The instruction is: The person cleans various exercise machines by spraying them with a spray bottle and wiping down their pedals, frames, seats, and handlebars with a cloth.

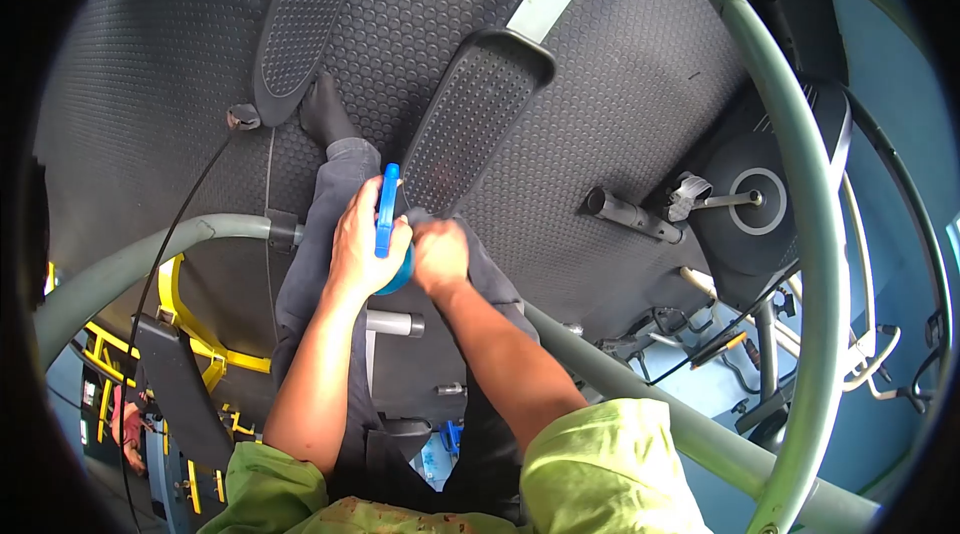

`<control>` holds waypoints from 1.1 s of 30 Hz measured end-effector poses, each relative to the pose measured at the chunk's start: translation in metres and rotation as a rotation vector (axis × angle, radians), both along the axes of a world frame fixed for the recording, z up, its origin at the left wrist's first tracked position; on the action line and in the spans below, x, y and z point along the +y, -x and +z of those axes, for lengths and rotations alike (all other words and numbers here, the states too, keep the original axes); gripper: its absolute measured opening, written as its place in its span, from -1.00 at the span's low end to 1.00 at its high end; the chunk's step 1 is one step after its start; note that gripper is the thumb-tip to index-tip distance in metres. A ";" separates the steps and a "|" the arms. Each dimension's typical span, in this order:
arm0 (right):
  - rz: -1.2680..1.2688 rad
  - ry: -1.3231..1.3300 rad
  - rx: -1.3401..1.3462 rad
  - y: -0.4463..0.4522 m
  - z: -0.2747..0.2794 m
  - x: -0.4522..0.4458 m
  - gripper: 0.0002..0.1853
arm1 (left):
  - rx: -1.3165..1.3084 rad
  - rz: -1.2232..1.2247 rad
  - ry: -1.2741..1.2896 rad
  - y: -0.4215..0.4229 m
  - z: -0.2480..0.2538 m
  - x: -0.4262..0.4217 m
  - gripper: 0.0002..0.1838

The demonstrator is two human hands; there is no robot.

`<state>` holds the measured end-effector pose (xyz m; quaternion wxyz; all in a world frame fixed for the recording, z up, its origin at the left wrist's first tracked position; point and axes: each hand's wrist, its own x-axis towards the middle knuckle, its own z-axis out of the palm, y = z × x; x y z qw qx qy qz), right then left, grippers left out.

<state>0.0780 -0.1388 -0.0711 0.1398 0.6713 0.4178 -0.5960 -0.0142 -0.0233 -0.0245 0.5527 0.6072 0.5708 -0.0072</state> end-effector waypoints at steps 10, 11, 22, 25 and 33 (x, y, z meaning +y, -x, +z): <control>-0.388 -0.648 -0.598 -0.096 -0.044 0.063 -0.73 | -0.050 -0.170 -0.022 0.004 -0.004 -0.016 -0.42; -0.278 -0.546 -0.563 -0.083 -0.042 0.052 -0.67 | -0.039 -0.187 -0.014 0.004 -0.004 -0.017 -0.42; -0.373 -0.039 -0.342 -0.066 -0.017 0.041 -0.80 | -0.021 -0.194 0.015 0.000 0.000 -0.009 -0.37; -0.302 -0.901 -0.579 -0.130 -0.034 0.081 -0.84 | -0.014 -0.190 0.021 0.000 0.001 -0.007 -0.38; -0.910 -0.512 -0.564 -0.063 -0.074 0.035 -0.69 | -0.052 -0.160 0.016 -0.001 0.002 -0.004 -0.37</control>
